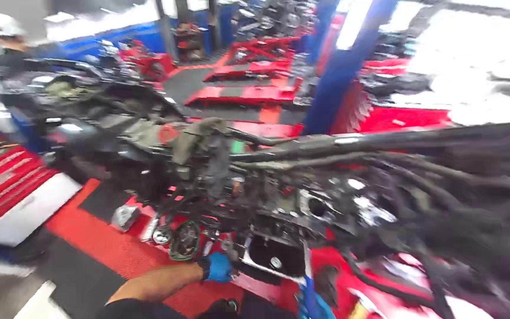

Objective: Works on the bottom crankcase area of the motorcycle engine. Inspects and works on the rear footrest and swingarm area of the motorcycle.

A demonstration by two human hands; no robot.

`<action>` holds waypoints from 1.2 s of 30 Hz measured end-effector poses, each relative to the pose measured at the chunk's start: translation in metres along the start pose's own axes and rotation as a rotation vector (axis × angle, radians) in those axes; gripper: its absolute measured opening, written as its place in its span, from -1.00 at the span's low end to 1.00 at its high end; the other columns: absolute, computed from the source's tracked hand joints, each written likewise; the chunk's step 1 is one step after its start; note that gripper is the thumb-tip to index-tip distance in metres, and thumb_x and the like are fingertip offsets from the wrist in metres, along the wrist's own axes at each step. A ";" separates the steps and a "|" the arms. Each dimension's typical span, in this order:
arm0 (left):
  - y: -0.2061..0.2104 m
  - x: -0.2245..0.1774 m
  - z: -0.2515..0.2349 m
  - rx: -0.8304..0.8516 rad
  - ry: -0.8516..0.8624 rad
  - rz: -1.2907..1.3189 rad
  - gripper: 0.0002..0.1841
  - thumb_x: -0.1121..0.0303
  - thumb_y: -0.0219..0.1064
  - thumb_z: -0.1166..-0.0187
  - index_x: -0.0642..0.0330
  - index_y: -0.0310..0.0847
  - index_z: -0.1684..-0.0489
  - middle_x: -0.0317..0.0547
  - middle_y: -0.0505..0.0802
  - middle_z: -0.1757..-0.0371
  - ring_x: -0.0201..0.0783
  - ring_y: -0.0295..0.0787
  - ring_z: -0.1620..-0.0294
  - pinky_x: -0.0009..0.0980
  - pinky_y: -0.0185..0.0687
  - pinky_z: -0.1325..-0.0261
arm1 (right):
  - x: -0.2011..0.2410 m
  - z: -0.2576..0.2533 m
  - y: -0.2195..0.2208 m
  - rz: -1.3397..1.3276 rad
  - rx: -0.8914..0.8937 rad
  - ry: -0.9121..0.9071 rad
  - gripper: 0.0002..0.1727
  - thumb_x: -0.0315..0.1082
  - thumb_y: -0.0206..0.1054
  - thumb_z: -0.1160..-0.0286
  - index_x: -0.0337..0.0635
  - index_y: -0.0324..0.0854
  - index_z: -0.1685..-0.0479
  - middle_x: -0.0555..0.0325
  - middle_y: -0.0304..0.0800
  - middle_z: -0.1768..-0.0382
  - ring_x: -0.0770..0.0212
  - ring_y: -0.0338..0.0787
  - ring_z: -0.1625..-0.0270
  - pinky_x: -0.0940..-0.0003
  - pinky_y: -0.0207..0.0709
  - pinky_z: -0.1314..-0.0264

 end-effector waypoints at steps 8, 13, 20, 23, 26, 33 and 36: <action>-0.011 -0.110 -0.118 -0.110 0.099 1.263 -0.51 0.14 0.09 -0.85 0.42 0.54 -0.43 0.21 0.80 -0.23 -0.07 0.81 -0.18 -0.11 0.69 -0.37 | -0.006 0.002 0.023 0.270 -0.340 -0.413 -0.67 -0.34 0.28 -0.62 -0.24 0.70 -0.27 0.12 0.81 0.28 0.42 0.55 0.54 0.52 0.38 0.60; -0.050 -0.149 -0.156 -0.175 0.084 1.573 -0.60 0.20 0.14 -0.84 0.45 0.62 -0.21 0.05 0.84 0.03 -0.25 0.78 0.09 -0.30 0.74 -0.06 | -0.011 0.008 0.031 0.775 -0.501 -0.731 -0.60 -0.47 0.43 -0.30 -0.26 0.79 -0.19 -0.04 0.83 -0.13 0.18 0.80 -0.15 0.23 0.69 -0.24; -0.048 -0.153 -0.167 -0.124 0.012 1.772 -0.66 0.33 0.04 -0.86 0.45 0.61 -0.23 0.07 0.89 0.05 -0.18 0.87 0.05 -0.28 0.78 -0.09 | -0.020 0.021 0.022 0.333 -0.513 -0.436 -0.58 -0.16 0.11 -0.81 -0.36 0.67 -0.21 0.02 0.84 0.11 0.27 0.80 0.20 0.33 0.71 0.16; -0.044 -0.152 -0.167 -0.034 0.163 1.822 -0.56 0.30 -0.19 -0.92 0.41 0.52 -0.38 0.10 0.86 -0.15 -0.16 0.84 -0.16 -0.25 0.71 -0.30 | -0.017 0.027 0.021 -0.111 -0.334 -0.037 -0.32 0.13 -0.28 -0.90 -0.22 0.64 -0.09 0.10 0.81 0.37 0.33 0.71 0.51 0.50 0.53 0.56; -0.045 -0.157 -0.167 -0.133 0.079 1.786 -0.59 0.22 -0.05 -0.91 0.38 0.57 -0.30 0.01 0.85 -0.01 -0.22 0.83 0.01 -0.31 0.75 -0.11 | -0.013 0.026 0.024 -0.350 -0.306 -0.112 -0.70 -0.29 0.03 -0.84 -0.24 0.62 -0.19 0.11 0.77 0.31 0.36 0.70 0.46 0.53 0.59 0.45; -0.050 -0.164 -0.172 -0.219 0.013 1.737 -0.65 0.38 -0.02 -0.87 0.47 0.61 -0.23 0.10 0.89 0.03 -0.19 0.86 0.04 -0.29 0.76 -0.10 | -0.012 0.027 0.019 -0.371 -0.341 0.029 -0.44 0.11 -0.21 -0.89 -0.14 0.57 -0.13 0.17 0.77 0.32 0.37 0.74 0.42 0.52 0.61 0.44; -0.049 -0.162 -0.172 -0.266 -0.013 1.730 -0.65 0.31 0.04 -0.87 0.44 0.62 -0.23 0.05 0.88 0.06 -0.25 0.84 0.10 -0.35 0.75 -0.03 | -0.011 0.029 0.018 -0.388 -0.329 -0.092 -0.74 -0.31 -0.02 -0.85 -0.18 0.54 -0.19 0.14 0.76 0.26 0.34 0.76 0.36 0.50 0.67 0.32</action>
Point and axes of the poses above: each hand's wrist, its own z-axis away from the middle knuckle, its own y-axis out of the palm, x = y × z, the point moved 2 cm from there along -z, towards the middle knuckle
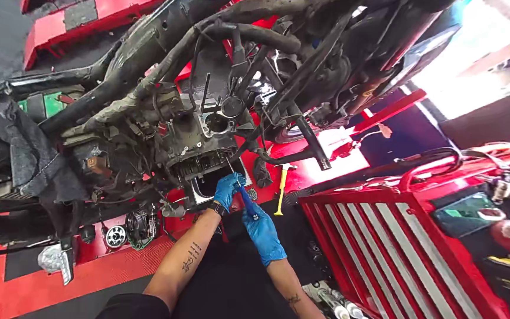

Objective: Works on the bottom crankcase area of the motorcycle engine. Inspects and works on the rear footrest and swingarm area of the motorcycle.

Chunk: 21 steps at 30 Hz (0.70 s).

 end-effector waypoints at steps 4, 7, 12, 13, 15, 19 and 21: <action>-0.001 -0.003 0.000 -0.129 0.008 0.031 -0.73 0.36 0.25 -0.76 0.50 0.66 -0.04 0.05 0.85 0.27 -0.27 0.81 0.33 -0.38 0.78 0.18 | -0.004 0.001 0.005 0.030 -0.044 0.019 -0.67 -0.17 -0.03 -0.88 -0.19 0.53 -0.20 0.07 0.79 0.17 0.26 0.80 0.27 0.41 0.71 0.26; -0.005 -0.004 -0.003 0.001 0.004 0.068 -0.64 0.36 0.00 -0.88 0.51 0.63 -0.19 0.12 0.91 0.08 -0.19 0.90 0.11 -0.32 0.80 -0.05 | -0.006 0.001 0.006 0.072 -0.083 0.101 -0.58 -0.07 -0.12 -0.89 -0.17 0.55 -0.12 0.11 0.79 0.26 0.35 0.77 0.39 0.53 0.62 0.44; -0.009 -0.005 -0.003 -0.094 0.017 0.037 -0.74 0.37 0.28 -0.74 0.48 0.63 -0.05 0.02 0.82 0.26 -0.29 0.78 0.35 -0.40 0.76 0.21 | -0.009 0.005 0.006 0.053 0.013 -0.077 -0.72 -0.40 0.04 -0.80 -0.21 0.49 -0.34 0.04 0.80 0.07 0.23 0.82 0.19 0.36 0.74 0.16; -0.009 -0.006 -0.004 -0.102 0.011 0.050 -0.77 0.41 0.27 -0.73 0.49 0.64 -0.02 0.04 0.84 0.29 -0.28 0.79 0.38 -0.40 0.77 0.24 | -0.011 0.005 0.006 0.048 -0.018 -0.020 -0.66 -0.23 -0.03 -0.87 -0.20 0.52 -0.31 0.04 0.81 0.08 0.23 0.83 0.19 0.38 0.74 0.19; -0.011 -0.006 -0.003 -0.048 -0.006 0.072 -0.73 0.44 0.12 -0.81 0.51 0.63 -0.13 0.08 0.88 0.19 -0.23 0.87 0.26 -0.36 0.81 0.13 | -0.013 0.005 0.005 0.087 -0.073 0.091 -0.50 0.02 -0.17 -0.90 -0.17 0.53 -0.18 0.08 0.83 0.18 0.31 0.82 0.30 0.49 0.67 0.36; -0.013 -0.005 -0.004 -0.016 -0.013 0.028 -0.64 0.28 0.08 -0.87 0.49 0.61 -0.17 0.11 0.87 0.08 -0.22 0.86 0.15 -0.35 0.80 0.02 | -0.008 0.007 0.002 0.099 -0.035 -0.109 -0.71 -0.48 0.05 -0.74 -0.24 0.55 -0.30 0.06 0.80 0.02 0.28 0.79 0.22 0.43 0.70 0.26; -0.011 -0.006 -0.005 -0.075 0.004 -0.001 -0.69 0.31 0.28 -0.75 0.50 0.65 -0.05 0.08 0.84 0.22 -0.25 0.80 0.30 -0.36 0.78 0.15 | -0.007 0.005 0.004 0.109 -0.016 -0.160 -0.66 -0.54 0.09 -0.67 -0.21 0.53 -0.36 0.07 0.78 -0.07 0.27 0.79 0.14 0.39 0.71 0.19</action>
Point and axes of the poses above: each hand's wrist, its own z-axis away from the middle knuckle, its own y-axis out of the palm, x = y × z, the point moved 2 cm from there along -z, towards the middle knuckle
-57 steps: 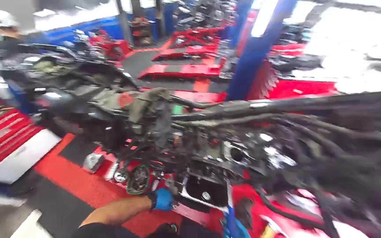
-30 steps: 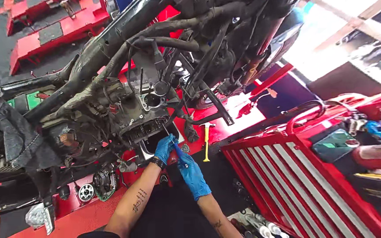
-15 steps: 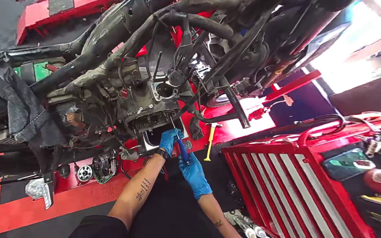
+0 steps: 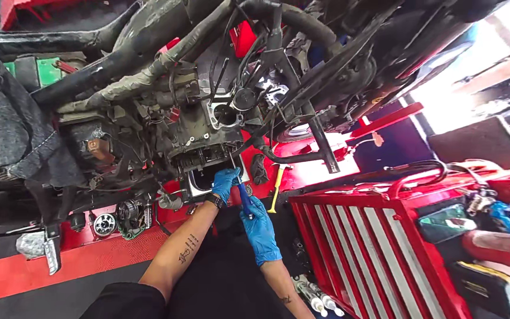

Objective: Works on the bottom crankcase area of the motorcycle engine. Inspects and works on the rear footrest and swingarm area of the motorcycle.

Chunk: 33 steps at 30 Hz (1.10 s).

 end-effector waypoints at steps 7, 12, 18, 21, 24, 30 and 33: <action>0.000 -0.003 -0.001 0.066 -0.017 0.047 -0.62 0.33 -0.01 -0.89 0.53 0.62 -0.15 0.13 0.90 0.11 -0.21 0.89 0.18 -0.33 0.82 0.03 | -0.001 -0.002 0.000 0.066 -0.091 0.104 -0.72 -0.32 -0.04 -0.85 -0.25 0.55 -0.13 0.06 0.81 0.18 0.30 0.80 0.31 0.48 0.68 0.34; 0.006 -0.008 0.002 0.006 -0.019 0.014 -0.75 0.40 0.25 -0.75 0.52 0.65 0.02 0.03 0.85 0.34 -0.29 0.82 0.41 -0.41 0.80 0.24 | 0.001 -0.002 -0.001 0.074 -0.016 0.006 -0.70 -0.33 0.00 -0.83 -0.20 0.55 -0.30 0.08 0.80 0.02 0.25 0.81 0.12 0.34 0.73 0.13; 0.000 -0.007 -0.005 0.163 -0.053 0.121 -0.57 0.30 -0.13 -0.93 0.48 0.55 -0.32 0.12 0.88 -0.09 -0.19 0.88 -0.01 -0.32 0.77 -0.14 | 0.003 -0.005 0.001 0.173 -0.046 0.086 -0.69 -0.28 0.00 -0.87 -0.24 0.57 -0.25 0.06 0.83 0.16 0.33 0.78 0.34 0.51 0.65 0.39; -0.002 -0.010 -0.022 0.046 -0.001 0.320 -0.62 0.28 0.00 -0.89 0.41 0.49 -0.39 0.10 0.80 -0.17 -0.20 0.80 -0.06 -0.33 0.71 -0.17 | 0.010 -0.014 0.004 0.339 0.015 -0.085 -0.66 -0.54 0.27 -0.61 -0.28 0.59 -0.34 0.05 0.83 0.07 0.33 0.75 0.30 0.48 0.63 0.36; 0.001 -0.013 -0.036 -0.106 0.003 0.559 -0.69 0.41 0.02 -0.83 0.37 0.42 -0.39 0.11 0.72 -0.20 -0.20 0.73 -0.06 -0.37 0.67 -0.14 | 0.003 -0.023 0.005 0.437 0.051 -0.110 -0.60 -0.56 0.33 -0.53 -0.33 0.60 -0.36 0.06 0.81 0.11 0.40 0.66 0.39 0.56 0.54 0.43; 0.024 -0.026 -0.046 -0.273 0.036 0.684 -0.67 0.41 -0.06 -0.87 0.33 0.40 -0.45 0.08 0.69 -0.25 -0.22 0.68 -0.10 -0.38 0.65 -0.19 | 0.001 -0.029 0.002 0.471 0.064 -0.097 -0.68 -0.54 0.31 -0.57 -0.35 0.67 -0.28 0.03 0.84 0.13 0.36 0.69 0.38 0.54 0.55 0.44; 0.030 -0.029 -0.049 -0.371 0.019 0.617 -0.71 0.45 0.13 -0.79 0.35 0.48 -0.38 0.09 0.73 -0.17 -0.19 0.70 -0.02 -0.36 0.68 -0.09 | 0.006 -0.030 0.003 0.501 0.059 -0.096 -0.69 -0.55 0.31 -0.56 -0.36 0.67 -0.26 0.03 0.83 0.18 0.35 0.70 0.40 0.53 0.57 0.45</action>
Point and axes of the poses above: each hand's wrist, its own z-axis away from the middle knuckle, its own y-axis out of the palm, x = y × z, the point moved 2 cm from there along -z, towards the middle knuckle
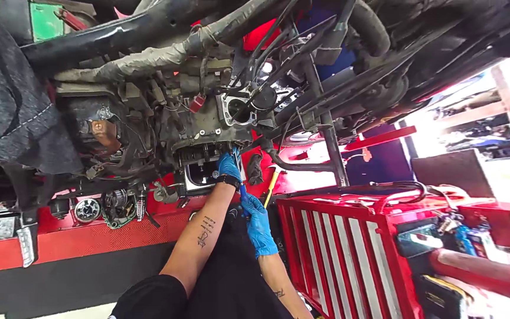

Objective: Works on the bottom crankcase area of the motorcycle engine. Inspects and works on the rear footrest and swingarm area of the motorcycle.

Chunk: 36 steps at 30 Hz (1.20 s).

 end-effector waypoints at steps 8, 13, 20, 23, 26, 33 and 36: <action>-0.020 0.004 0.010 0.103 -0.020 -0.107 -0.68 0.54 0.28 -0.65 0.43 0.52 -0.32 0.17 0.76 -0.14 -0.15 0.74 0.00 -0.32 0.70 -0.10 | -0.011 0.019 -0.026 0.005 0.049 0.028 -0.65 -0.58 0.25 -0.54 -0.38 0.61 -0.30 0.00 0.82 0.13 0.34 0.72 0.39 0.52 0.61 0.45; -0.070 -0.007 -0.009 0.206 -0.013 -0.119 -0.63 0.61 0.07 -0.69 0.42 0.44 -0.45 0.12 0.68 -0.26 -0.22 0.71 0.02 -0.37 0.69 -0.10 | -0.024 0.036 -0.048 0.060 0.091 0.056 -0.66 -0.56 0.25 -0.55 -0.39 0.65 -0.28 -0.03 0.84 0.09 0.35 0.71 0.41 0.54 0.59 0.45; -0.085 -0.013 -0.006 0.438 -0.154 -0.099 -0.67 0.34 -0.11 -0.89 0.36 0.56 -0.11 -0.05 0.79 0.16 -0.23 0.79 0.21 -0.36 0.76 0.02 | -0.012 0.016 -0.001 -0.050 0.170 0.037 -0.69 -0.45 0.21 -0.67 -0.38 0.61 -0.28 -0.03 0.84 0.17 0.43 0.58 0.59 0.61 0.41 0.66; -0.081 -0.017 -0.002 0.506 -0.034 -0.135 -0.67 0.38 -0.16 -0.91 0.38 0.51 -0.21 -0.08 0.75 0.14 -0.29 0.76 0.20 -0.40 0.75 0.00 | -0.009 0.008 0.014 -0.083 0.155 0.006 -0.70 -0.47 0.22 -0.67 -0.37 0.62 -0.28 -0.02 0.84 0.19 0.44 0.57 0.59 0.63 0.37 0.68; -0.077 -0.022 -0.001 0.509 -0.007 -0.205 -0.66 0.38 -0.14 -0.91 0.41 0.52 -0.22 -0.06 0.75 0.16 -0.29 0.75 0.24 -0.41 0.74 0.05 | -0.009 0.007 0.022 -0.093 0.143 -0.020 -0.71 -0.49 0.22 -0.68 -0.37 0.62 -0.27 -0.02 0.83 0.19 0.45 0.56 0.60 0.63 0.37 0.68; -0.079 -0.023 0.001 0.481 -0.029 -0.252 -0.66 0.39 -0.13 -0.91 0.44 0.52 -0.22 -0.04 0.77 0.12 -0.30 0.76 0.21 -0.39 0.73 0.01 | -0.013 0.013 0.023 -0.105 0.112 -0.011 -0.72 -0.50 0.19 -0.67 -0.38 0.61 -0.25 0.02 0.82 0.26 0.46 0.55 0.61 0.65 0.34 0.70; -0.080 -0.022 -0.001 0.473 -0.036 -0.247 -0.65 0.38 -0.12 -0.91 0.45 0.52 -0.23 -0.02 0.77 0.13 -0.28 0.76 0.22 -0.38 0.73 0.01 | -0.014 0.012 0.026 -0.112 0.095 -0.002 -0.73 -0.52 0.19 -0.66 -0.39 0.62 -0.23 0.00 0.82 0.26 0.46 0.55 0.63 0.65 0.34 0.71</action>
Point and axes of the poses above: each hand's wrist, its own z-axis away from the middle knuckle, its own y-axis out of the palm, x = y × z, the point moved 2 cm from there along -z, towards the middle knuckle
